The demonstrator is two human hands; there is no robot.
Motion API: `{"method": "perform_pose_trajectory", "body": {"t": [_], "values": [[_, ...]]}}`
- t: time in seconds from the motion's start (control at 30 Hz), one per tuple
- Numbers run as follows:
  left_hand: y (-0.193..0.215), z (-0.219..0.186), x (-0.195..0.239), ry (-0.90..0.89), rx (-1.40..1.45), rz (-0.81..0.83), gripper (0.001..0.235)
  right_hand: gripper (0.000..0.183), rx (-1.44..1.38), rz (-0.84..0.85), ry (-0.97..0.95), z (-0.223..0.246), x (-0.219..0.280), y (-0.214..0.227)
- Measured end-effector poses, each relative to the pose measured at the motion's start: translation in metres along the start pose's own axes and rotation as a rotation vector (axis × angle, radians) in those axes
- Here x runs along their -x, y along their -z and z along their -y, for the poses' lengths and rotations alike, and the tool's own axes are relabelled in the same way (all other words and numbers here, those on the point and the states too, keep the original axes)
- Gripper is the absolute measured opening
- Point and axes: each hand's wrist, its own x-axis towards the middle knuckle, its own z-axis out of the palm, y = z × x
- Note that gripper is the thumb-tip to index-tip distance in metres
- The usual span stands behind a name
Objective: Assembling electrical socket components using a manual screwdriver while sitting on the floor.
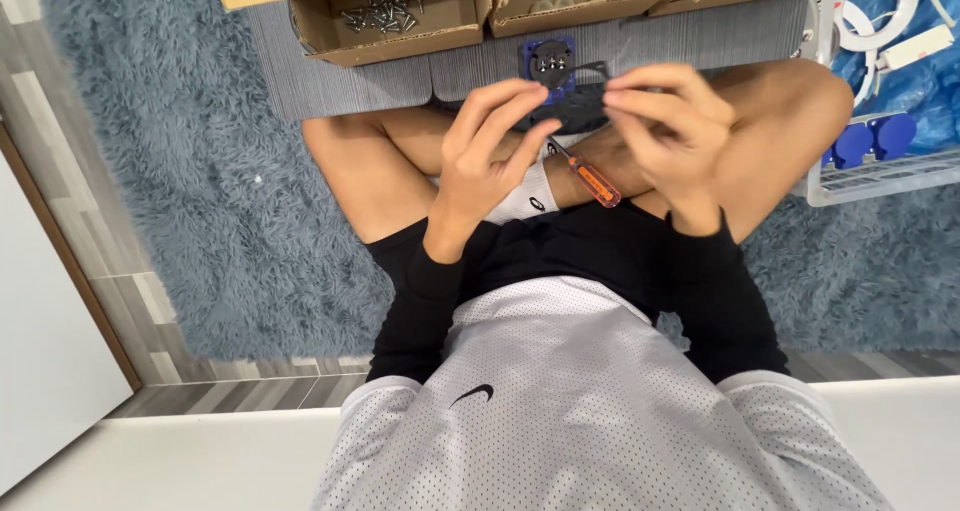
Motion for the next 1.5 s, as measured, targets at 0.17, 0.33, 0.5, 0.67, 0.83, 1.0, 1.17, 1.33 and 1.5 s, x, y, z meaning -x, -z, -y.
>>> {"method": "perform_pose_trajectory", "body": {"t": [0.17, 0.33, 0.5, 0.67, 0.83, 1.0, 1.17, 1.33, 1.5], "values": [[0.001, 0.009, -0.003, -0.014, -0.016, 0.002, 0.029, 0.024, -0.039, 0.020, 0.061, -0.014, 0.000, -0.019], [0.002, 0.017, -0.014, -0.073, -0.033, -0.003, 0.023, 0.025, -0.033, 0.043, 0.085, -0.021, -0.006, -0.024], [-0.001, 0.036, -0.013, -0.121, -0.078, 0.040, 0.024, 0.024, 0.078, 0.062, 0.157, -0.025, -0.013, -0.026], [-0.010, 0.049, -0.012, -0.101, -0.089, 0.021, 0.025, 0.022, 0.084, 0.077, 0.143, -0.031, -0.017, -0.030], [-0.015, 0.055, -0.010, -0.087, -0.105, 0.025, 0.023, 0.023, 0.111, 0.086, 0.142, -0.036, -0.015, -0.030], [-0.015, 0.052, -0.013, -0.104, -0.132, 0.018, 0.022, 0.024, 0.111, 0.086, 0.164, -0.040, -0.016, -0.032], [-0.015, 0.054, -0.013, -0.089, -0.077, 0.039, 0.018, 0.020, 0.040, 0.110, 0.148, -0.041, -0.018, -0.034], [-0.017, 0.054, -0.008, -0.056, -0.032, 0.053, 0.017, 0.021, 0.004, 0.140, 0.109, -0.042, -0.017, -0.032], [-0.014, 0.057, -0.005, -0.049, -0.051, 0.087, 0.016, 0.019, 0.034, 0.161, 0.092, -0.045, -0.014, -0.031]]}}
